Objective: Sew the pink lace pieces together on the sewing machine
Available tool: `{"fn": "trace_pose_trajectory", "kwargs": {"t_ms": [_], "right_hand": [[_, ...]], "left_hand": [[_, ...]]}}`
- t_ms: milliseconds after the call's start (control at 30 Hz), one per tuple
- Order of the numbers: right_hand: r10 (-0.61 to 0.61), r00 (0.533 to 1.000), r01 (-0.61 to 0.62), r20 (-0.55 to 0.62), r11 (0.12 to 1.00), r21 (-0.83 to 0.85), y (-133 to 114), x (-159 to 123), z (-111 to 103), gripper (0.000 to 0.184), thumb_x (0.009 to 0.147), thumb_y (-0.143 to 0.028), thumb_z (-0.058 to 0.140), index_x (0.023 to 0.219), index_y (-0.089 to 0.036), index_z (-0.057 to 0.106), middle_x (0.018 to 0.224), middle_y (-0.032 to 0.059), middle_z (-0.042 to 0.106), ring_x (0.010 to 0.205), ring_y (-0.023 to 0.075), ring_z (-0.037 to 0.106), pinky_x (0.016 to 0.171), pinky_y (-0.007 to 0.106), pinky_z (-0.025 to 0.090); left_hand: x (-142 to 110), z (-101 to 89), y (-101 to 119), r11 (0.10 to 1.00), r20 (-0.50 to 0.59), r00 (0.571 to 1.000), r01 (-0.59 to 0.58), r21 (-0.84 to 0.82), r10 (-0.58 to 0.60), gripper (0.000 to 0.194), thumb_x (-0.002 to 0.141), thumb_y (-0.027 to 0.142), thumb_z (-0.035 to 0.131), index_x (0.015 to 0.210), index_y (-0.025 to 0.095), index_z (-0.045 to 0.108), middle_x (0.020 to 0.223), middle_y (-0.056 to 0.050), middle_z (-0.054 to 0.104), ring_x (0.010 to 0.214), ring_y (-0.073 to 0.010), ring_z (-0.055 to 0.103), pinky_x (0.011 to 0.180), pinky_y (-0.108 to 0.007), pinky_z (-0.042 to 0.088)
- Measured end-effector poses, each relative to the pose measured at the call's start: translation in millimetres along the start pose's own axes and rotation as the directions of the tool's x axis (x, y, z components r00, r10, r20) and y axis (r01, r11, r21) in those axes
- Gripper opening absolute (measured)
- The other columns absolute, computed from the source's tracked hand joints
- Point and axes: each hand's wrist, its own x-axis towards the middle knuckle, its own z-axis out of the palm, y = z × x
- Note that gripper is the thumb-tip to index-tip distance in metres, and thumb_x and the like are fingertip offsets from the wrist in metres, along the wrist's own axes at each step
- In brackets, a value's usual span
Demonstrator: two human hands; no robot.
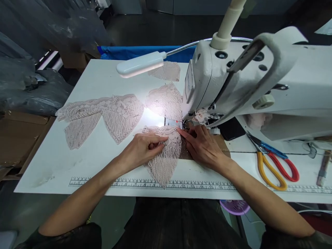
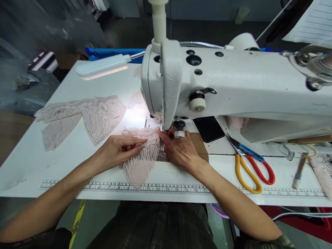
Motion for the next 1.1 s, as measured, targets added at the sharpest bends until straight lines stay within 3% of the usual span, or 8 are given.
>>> {"fn": "trace_pose_trajectory", "kwargs": {"t_ms": [267, 600, 700, 900, 967, 1100], "right_hand": [[-0.001, 1.0, 0.001, -0.006, 1.0, 0.031, 0.9, -0.9, 0.8, 0.046, 0.093, -0.021, 0.044, 0.138, -0.028, 0.054, 0.106, 0.0131, 0.051, 0.085, 0.0232, 0.048, 0.087, 0.05, 0.044], [-0.015, 0.998, 0.016, -0.069, 1.0, 0.005, -1.7, 0.2, 0.1, 0.046, 0.093, -0.019, 0.041, 0.136, -0.024, 0.057, 0.102, 0.0142, 0.053, 0.084, 0.0235, 0.05, 0.082, 0.048, 0.046], [-0.007, 0.995, 0.017, -0.1, 0.995, 0.101, 1.9, -1.1, -1.4, 0.046, 0.094, -0.021, 0.041, 0.138, -0.023, 0.056, 0.102, 0.0136, 0.057, 0.082, 0.0223, 0.053, 0.081, 0.045, 0.049], [0.182, 0.979, -0.137, -0.091, 0.92, 0.367, 14.1, -6.2, -9.1, 0.04, 0.097, -0.026, 0.041, 0.128, -0.022, 0.066, 0.097, 0.0089, 0.063, 0.064, 0.0123, 0.052, 0.065, 0.029, 0.049], [0.109, 0.991, -0.07, -0.072, 0.907, 0.414, 14.9, -7.2, -10.6, 0.039, 0.096, -0.023, 0.041, 0.123, -0.023, 0.069, 0.094, 0.0074, 0.063, 0.071, 0.0134, 0.056, 0.071, 0.03, 0.049], [-0.036, 0.996, 0.064, -0.078, 0.915, 0.397, 11.9, -8.4, -7.8, 0.039, 0.094, -0.019, 0.045, 0.122, -0.028, 0.07, 0.108, 0.0089, 0.061, 0.099, 0.0197, 0.056, 0.091, 0.041, 0.045]], "left_hand": [[0.4, -5.4, 3.9, 0.997, 0.076, 0.996, 0.053, -0.054, -0.049, 0.029, 0.088, 0.03, 0.061, 0.113, 0.023, 0.073, 0.07, 0.0, 0.061, 0.059, -0.0092, 0.053, 0.053, -0.021, 0.042], [0.3, -3.9, 4.0, 0.997, 0.013, 0.998, 0.069, -0.047, -0.069, 0.033, 0.089, 0.034, 0.06, 0.118, 0.021, 0.071, 0.075, -0.001, 0.065, 0.058, -0.0087, 0.049, 0.052, -0.021, 0.042], [0.3, -4.8, 5.4, 0.995, 0.02, 0.997, 0.081, -0.055, -0.08, 0.032, 0.088, 0.035, 0.061, 0.115, 0.021, 0.073, 0.074, -0.002, 0.065, 0.058, -0.009, 0.05, 0.051, -0.02, 0.041], [-1.1, -6.3, 4.1, 0.991, 0.057, 0.992, 0.12, -0.062, -0.117, 0.037, 0.086, 0.037, 0.063, 0.117, 0.02, 0.072, 0.074, -0.001, 0.065, 0.059, -0.0087, 0.05, 0.05, -0.019, 0.04], [-1.2, -5.9, 3.9, 0.989, 0.06, 0.989, 0.139, -0.06, -0.135, 0.039, 0.085, 0.04, 0.063, 0.118, 0.02, 0.071, 0.073, -0.001, 0.065, 0.057, -0.0084, 0.048, 0.048, -0.019, 0.038], [0.1, -4.8, 5.1, 0.98, 0.094, 0.98, 0.182, -0.084, -0.174, 0.043, 0.084, 0.042, 0.064, 0.121, 0.019, 0.07, 0.072, -0.001, 0.064, 0.053, -0.0075, 0.044, 0.045, -0.019, 0.034]]}}
